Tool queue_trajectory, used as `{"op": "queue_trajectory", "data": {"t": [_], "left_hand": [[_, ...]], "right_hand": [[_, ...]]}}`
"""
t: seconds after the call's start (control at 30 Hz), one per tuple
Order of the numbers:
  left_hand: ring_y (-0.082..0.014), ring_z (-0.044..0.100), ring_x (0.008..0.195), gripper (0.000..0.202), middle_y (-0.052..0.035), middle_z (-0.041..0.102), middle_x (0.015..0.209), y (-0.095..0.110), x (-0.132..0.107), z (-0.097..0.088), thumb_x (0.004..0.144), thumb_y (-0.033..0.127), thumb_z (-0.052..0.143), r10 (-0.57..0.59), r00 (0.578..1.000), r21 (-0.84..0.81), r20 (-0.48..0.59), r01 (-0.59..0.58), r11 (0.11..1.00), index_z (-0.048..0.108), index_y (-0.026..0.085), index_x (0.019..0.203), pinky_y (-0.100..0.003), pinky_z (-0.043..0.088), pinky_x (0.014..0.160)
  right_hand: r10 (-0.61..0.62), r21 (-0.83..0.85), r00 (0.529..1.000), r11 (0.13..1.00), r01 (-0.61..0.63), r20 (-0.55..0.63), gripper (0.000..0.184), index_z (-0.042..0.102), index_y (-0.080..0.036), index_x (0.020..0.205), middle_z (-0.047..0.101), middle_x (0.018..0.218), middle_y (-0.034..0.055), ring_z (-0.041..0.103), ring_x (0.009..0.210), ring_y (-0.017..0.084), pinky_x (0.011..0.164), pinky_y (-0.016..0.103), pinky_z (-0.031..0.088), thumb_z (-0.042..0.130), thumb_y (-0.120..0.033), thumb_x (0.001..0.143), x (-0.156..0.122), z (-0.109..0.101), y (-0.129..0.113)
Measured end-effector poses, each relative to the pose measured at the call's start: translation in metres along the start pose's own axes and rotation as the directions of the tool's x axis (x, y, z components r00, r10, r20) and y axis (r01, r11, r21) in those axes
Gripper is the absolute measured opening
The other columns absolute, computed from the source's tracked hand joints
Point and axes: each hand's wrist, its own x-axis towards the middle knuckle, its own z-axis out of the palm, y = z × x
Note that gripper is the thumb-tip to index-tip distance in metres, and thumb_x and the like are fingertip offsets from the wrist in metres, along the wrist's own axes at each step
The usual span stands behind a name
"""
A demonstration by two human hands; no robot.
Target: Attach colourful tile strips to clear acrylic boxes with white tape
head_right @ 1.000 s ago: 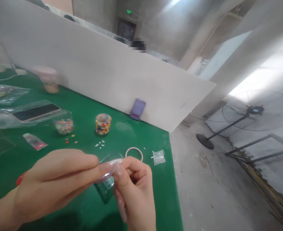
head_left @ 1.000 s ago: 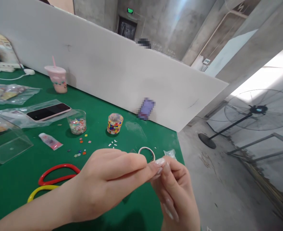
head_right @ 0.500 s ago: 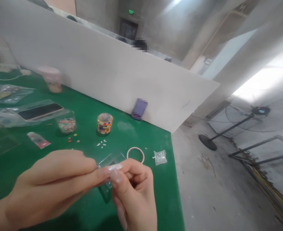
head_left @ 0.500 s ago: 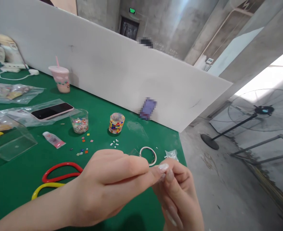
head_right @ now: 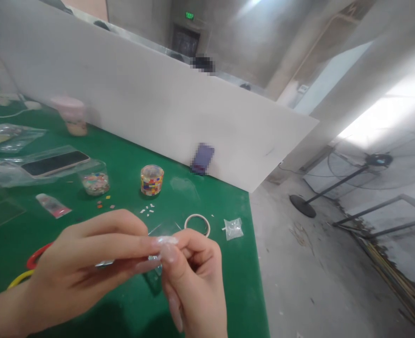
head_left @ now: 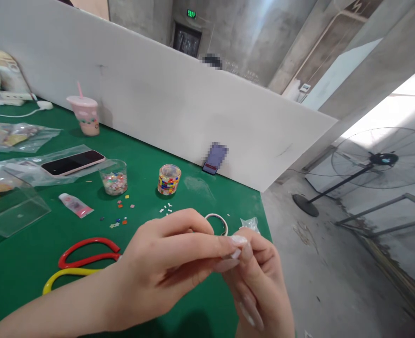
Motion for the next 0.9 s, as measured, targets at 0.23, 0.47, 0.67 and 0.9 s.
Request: {"op": "queue_trajectory", "data": {"t": [0.23, 0.47, 0.67, 0.9], "left_hand": [[-0.0062, 0.065, 0.058, 0.023, 0.0000, 0.076, 0.080, 0.005, 0.010, 0.006, 0.092, -0.001, 0.075, -0.181, 0.983, -0.264, -0.019, 0.170, 0.950, 0.081, 0.020, 0.099, -0.009, 0.051, 0.049], [-0.0048, 0.061, 0.052, 0.030, -0.0005, 0.078, 0.083, 0.007, 0.008, 0.005, 0.091, -0.003, 0.071, -0.184, 0.983, -0.269, -0.002, 0.177, 0.947, 0.082, 0.022, 0.103, -0.008, 0.049, 0.044], [-0.0032, 0.060, 0.046, 0.031, 0.0018, 0.079, 0.079, 0.009, 0.009, 0.006, 0.087, -0.005, 0.074, -0.275, 0.961, -0.349, -0.007, 0.256, 0.901, 0.084, 0.022, 0.097, -0.006, 0.049, 0.041], [-0.0039, 0.058, 0.041, 0.021, 0.0045, 0.071, 0.072, 0.012, 0.008, 0.013, 0.087, 0.004, 0.076, -0.507, 0.860, -0.524, 0.049, 0.455, 0.720, 0.085, 0.023, 0.087, -0.008, 0.048, 0.036]], "right_hand": [[-0.038, -0.011, 0.999, 0.999, 0.038, -0.019, 0.035, 0.072, -0.023, 0.076, 0.030, 0.036, -0.0149, 0.008, 0.026, -0.001, 0.030, 0.015, 0.006, 0.080, -0.050, 0.095, -0.002, 0.000, -0.004], [-0.046, -0.017, 0.998, 0.999, 0.045, -0.033, 0.036, 0.072, -0.023, 0.076, 0.031, 0.036, -0.0147, 0.008, 0.026, 0.000, 0.029, 0.016, 0.005, 0.082, -0.053, 0.092, -0.002, 0.001, -0.001], [-0.049, -0.029, 0.998, 0.998, 0.048, -0.044, 0.035, 0.073, -0.023, 0.075, 0.032, 0.036, -0.0141, 0.010, 0.027, 0.000, 0.031, 0.016, 0.006, 0.082, -0.051, 0.093, -0.002, -0.003, 0.002], [-0.016, -0.011, 0.999, 1.000, 0.016, -0.050, 0.035, 0.074, -0.023, 0.078, 0.033, 0.037, -0.0139, 0.010, 0.028, 0.000, 0.032, 0.017, 0.009, 0.081, -0.053, 0.094, -0.003, -0.001, 0.004]]}}
